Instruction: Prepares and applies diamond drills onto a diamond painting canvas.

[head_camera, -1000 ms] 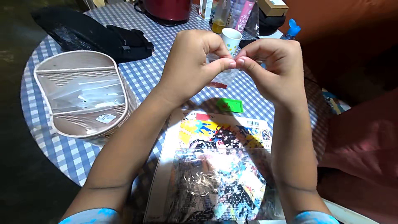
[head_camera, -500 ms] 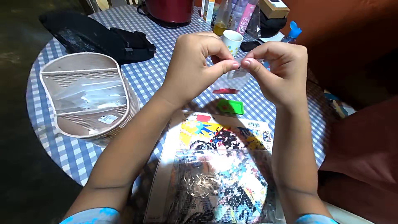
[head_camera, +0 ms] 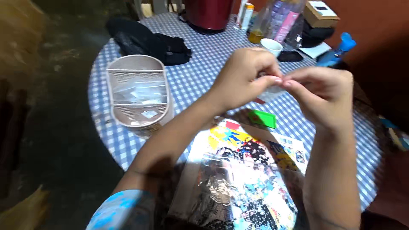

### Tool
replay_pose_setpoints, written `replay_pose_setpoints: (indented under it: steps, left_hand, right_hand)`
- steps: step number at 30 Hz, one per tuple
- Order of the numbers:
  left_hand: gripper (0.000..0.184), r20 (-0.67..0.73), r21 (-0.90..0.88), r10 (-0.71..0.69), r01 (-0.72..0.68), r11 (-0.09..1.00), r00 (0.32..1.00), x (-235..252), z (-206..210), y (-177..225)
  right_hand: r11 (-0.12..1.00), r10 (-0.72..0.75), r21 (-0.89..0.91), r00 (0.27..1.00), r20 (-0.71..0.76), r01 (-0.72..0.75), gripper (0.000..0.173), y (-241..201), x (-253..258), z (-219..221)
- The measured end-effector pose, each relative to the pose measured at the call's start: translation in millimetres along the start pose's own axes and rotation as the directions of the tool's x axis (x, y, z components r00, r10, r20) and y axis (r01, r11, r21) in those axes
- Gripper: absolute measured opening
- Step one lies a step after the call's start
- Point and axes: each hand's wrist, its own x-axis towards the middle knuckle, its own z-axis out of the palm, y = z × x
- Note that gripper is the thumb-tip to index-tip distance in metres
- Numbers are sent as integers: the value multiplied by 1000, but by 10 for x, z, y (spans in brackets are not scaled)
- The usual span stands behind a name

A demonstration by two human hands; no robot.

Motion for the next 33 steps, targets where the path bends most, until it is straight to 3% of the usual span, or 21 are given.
replay_pose_setpoints:
  steps: [5,9,13,16,21,25,28,33]
  left_hand:
    - [14,136,167,-71,48,985,988,32,-60,108]
    - [16,213,267,-41,-18,964,976,33,-154,182]
    - [17,179,316,30,-86,945,983,9,-132,203]
    - [15,105,366,89,-122,923,990,-14,-100,216]
    - [14,-3,318,21,-19,948,1000,-18,-197,328]
    - [17,96,192,-19,0,981,995,-105,-566,395]
    - [17,80,135,-33,22,991,996,-330,-734,479]
    - [21,192,450,-133,33,893,972,-662,-766,660]
  right_hand:
    - [992,-59,-118,994,-93,48,21,41,-30,37]
    - [998,-67,-12,994,-90,67,13,23,-5,75]
    - [1000,-31,-1,999,-14,31,22,-16,-2,5]
    - [998,-50,-40,999,5,50,17,-32,-9,-61]
    - [982,-139,-132,990,-32,133,24,-44,6,-83]
    - [993,-114,-41,993,-28,113,15,75,-43,-144]
    - [987,-157,-22,988,15,157,23,-32,-20,105]
    - [964,-266,23,961,72,265,23,-260,25,595]
